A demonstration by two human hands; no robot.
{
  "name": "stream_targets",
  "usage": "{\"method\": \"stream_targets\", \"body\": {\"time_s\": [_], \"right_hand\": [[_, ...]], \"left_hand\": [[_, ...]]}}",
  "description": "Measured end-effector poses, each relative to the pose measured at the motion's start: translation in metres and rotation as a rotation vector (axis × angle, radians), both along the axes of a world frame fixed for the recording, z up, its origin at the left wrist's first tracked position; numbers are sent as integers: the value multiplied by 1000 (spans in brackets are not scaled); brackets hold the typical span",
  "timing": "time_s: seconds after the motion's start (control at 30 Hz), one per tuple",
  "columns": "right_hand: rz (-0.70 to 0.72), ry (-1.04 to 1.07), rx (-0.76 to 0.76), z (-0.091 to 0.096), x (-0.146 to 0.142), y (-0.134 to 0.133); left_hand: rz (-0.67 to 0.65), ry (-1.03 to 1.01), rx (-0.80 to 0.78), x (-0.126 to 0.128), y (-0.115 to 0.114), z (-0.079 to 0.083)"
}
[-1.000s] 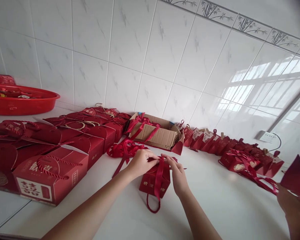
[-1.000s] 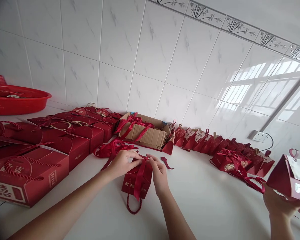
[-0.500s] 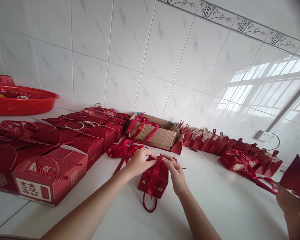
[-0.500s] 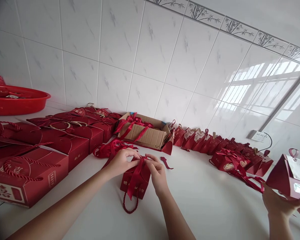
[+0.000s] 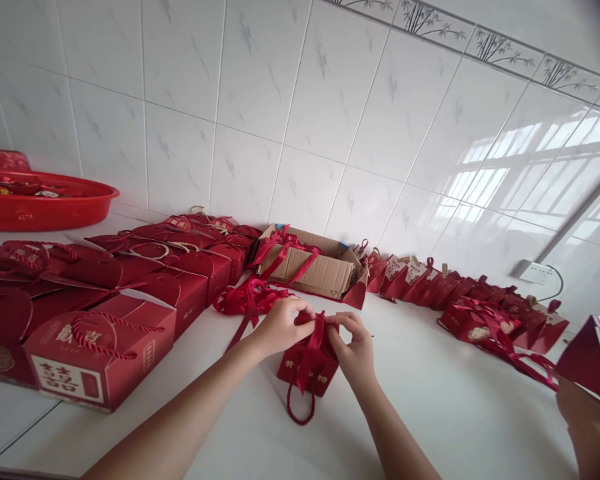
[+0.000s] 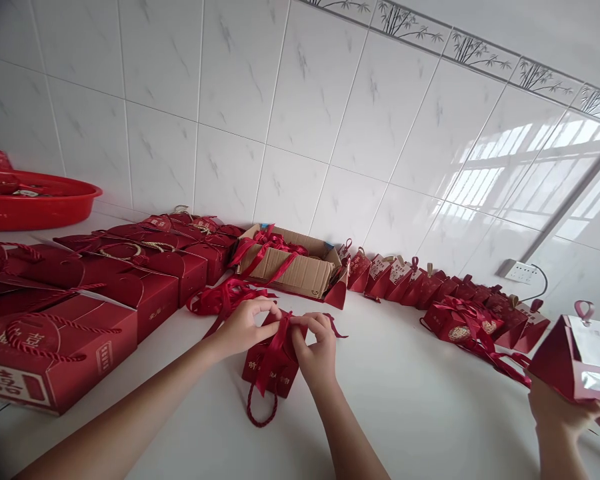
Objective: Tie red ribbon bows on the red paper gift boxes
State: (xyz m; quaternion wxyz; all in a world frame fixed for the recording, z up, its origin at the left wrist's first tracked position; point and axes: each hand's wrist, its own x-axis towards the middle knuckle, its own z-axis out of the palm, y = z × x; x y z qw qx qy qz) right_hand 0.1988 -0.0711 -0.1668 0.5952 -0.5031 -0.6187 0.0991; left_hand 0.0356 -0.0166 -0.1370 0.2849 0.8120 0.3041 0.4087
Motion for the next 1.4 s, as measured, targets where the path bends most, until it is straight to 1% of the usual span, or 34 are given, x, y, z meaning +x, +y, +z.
{"method": "stream_targets", "body": {"time_s": [0.1, 0.2, 0.27, 0.33, 0.4, 0.5, 0.57, 0.6, 0.7, 0.77, 0.83, 0.97, 1.1, 1.2, 1.4], "right_hand": [[-45, -37, 64, 3, 2, -2], [-44, -38, 95, 2, 3, -4], [4, -4, 69, 2, 5, -6], [71, 76, 17, 2, 6, -8], [94, 170, -18, 5, 7, -9], [-2, 261, -17, 10, 6, -8], [-36, 283, -50, 12, 5, -5], [-24, 284, -80, 12, 4, -4], [73, 263, -169, 7, 4, 1], [107, 232, -196, 4, 3, 3], [108, 184, -198, 3, 3, 2], [75, 75, -146, 6, 2, -1], [37, 34, -119, 8, 1, -3], [89, 53, -136, 8, 1, -3], [175, 168, -196, 7, 1, -3]], "left_hand": [[5, -26, -20, 1, 0, 0], [-15, -47, -30, 2, 0, 1], [-16, -50, -20, 2, -1, 2], [-15, -52, -11, 2, -1, 3], [-30, -56, -11, 2, -2, 3], [-58, -71, -3, 1, -3, 3], [-70, -82, 10, 1, -3, 3], [-72, -85, 13, 1, -3, 3], [-70, -63, 21, 0, -2, 2], [-63, -40, 30, 0, -2, 0], [-66, -27, 37, 0, -2, 0], [-64, -34, 36, 0, -2, 0], [-64, -30, 43, 0, -3, 0], [-63, -16, 49, 1, -3, 0], [-51, -24, 31, 1, -4, 2]]}}
